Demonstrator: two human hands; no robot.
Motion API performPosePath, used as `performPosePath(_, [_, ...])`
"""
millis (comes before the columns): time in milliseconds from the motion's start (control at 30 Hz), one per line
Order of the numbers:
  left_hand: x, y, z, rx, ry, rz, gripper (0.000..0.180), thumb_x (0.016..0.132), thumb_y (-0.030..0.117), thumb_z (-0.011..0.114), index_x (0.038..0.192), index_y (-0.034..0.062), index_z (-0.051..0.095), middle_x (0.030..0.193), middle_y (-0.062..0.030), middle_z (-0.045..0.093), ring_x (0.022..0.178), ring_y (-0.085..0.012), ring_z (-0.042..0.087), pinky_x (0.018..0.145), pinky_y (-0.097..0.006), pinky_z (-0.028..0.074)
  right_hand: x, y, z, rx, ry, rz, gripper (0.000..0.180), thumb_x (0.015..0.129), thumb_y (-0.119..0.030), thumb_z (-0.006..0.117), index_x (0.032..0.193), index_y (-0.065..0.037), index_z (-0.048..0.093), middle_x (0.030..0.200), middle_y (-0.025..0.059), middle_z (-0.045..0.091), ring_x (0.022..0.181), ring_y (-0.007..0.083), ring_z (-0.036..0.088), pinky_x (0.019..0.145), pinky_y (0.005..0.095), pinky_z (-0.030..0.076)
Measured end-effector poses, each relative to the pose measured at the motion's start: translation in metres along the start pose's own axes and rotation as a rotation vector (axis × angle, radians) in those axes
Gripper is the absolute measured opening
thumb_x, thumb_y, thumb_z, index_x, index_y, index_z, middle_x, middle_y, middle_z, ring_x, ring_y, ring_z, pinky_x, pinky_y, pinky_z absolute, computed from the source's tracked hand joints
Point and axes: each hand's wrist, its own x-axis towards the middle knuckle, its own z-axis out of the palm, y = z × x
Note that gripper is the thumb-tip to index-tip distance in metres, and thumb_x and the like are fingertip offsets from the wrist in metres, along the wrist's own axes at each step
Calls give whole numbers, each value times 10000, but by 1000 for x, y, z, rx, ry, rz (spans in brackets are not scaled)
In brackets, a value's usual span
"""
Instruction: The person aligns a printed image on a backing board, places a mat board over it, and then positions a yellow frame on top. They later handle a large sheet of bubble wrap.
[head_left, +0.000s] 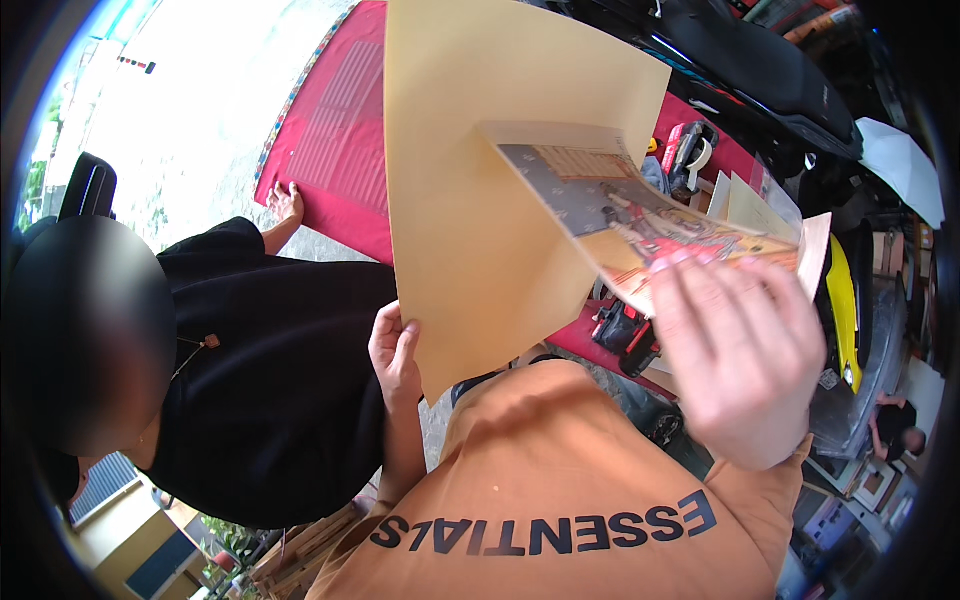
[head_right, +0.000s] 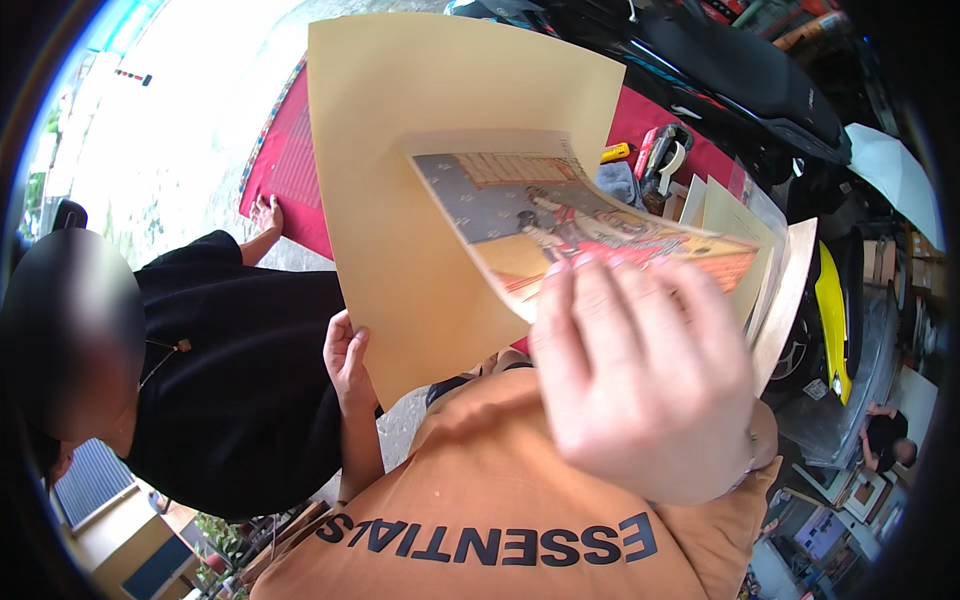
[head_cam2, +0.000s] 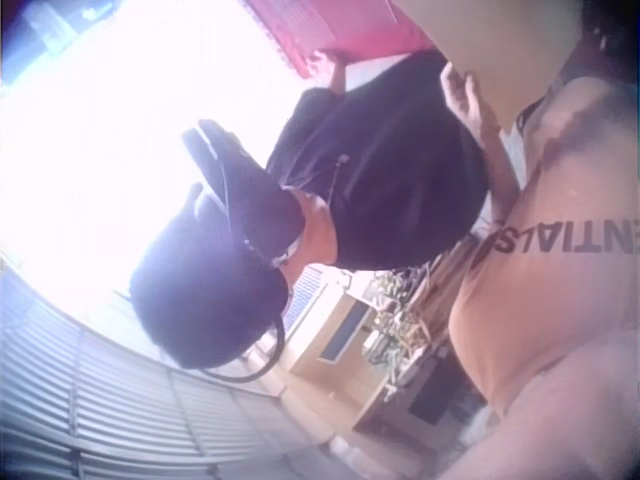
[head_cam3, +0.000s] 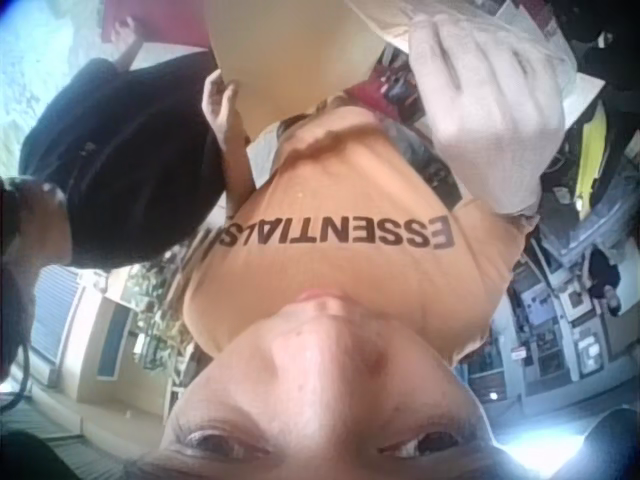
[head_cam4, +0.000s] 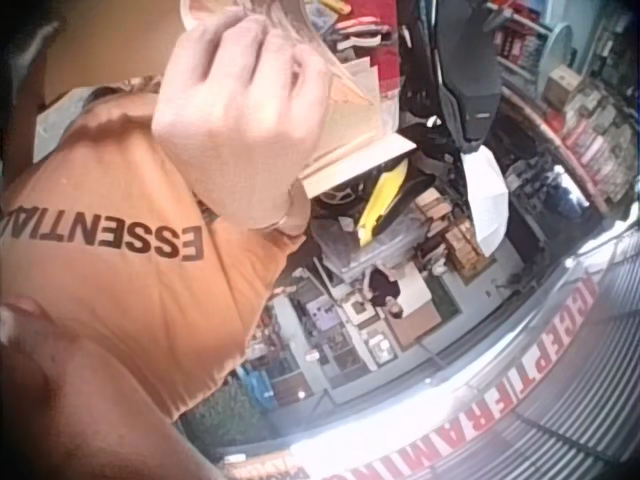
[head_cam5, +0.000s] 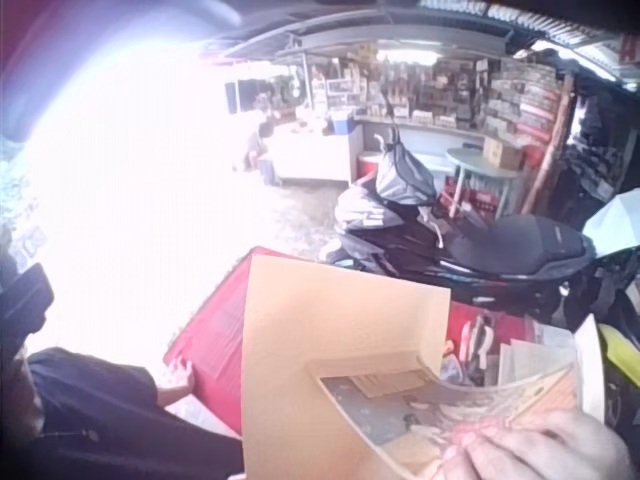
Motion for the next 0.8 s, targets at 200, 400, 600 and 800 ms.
performPosePath(200, [1, -13, 4, 1, 42, -7, 215, 976, -11, 512, 1187, -39, 544, 1034, -66, 647, 938, -87, 608, 848, -230, 469, -4, -17, 20, -19, 36, -30, 180, 691, -41, 657, 841, 58, 676, 768, 163, 658, 723, 237, 636, 751, 351, 539])
performPosePath(400, [0, -24, -5, -4, 18, -3, 213, 980, -5, 511, 1188, -39, 542, 1038, -62, 646, 939, -85, 605, 849, -225, 467, -4, -23, 29, -26, 41, -39, 176, 679, -29, 660, 828, 63, 684, 755, 170, 660, 692, 236, 616, 706, 337, 522])
performPosePath(600, [-1, -28, -9, 20, 41, -36, 217, 985, -10, 494, 1196, -37, 536, 1042, -55, 637, 952, -80, 598, 853, -223, 465, 2, -17, 20, -22, -45, 26, 171, 788, -100, 638, 920, 5, 668, 838, 100, 665, 767, 216, 644, 730, 357, 492])
performPosePath(800, [6, -33, -10, 85, -13, -179, 226, 989, -12, 469, 1209, -33, 518, 1060, -64, 632, 968, -86, 596, 858, -228, 465, 53, 77, 49, 300, 63, 214, 158, 830, -118, 718, 846, -26, 590, 701, 119, 630, 662, 272, 643, 640, 320, 477])
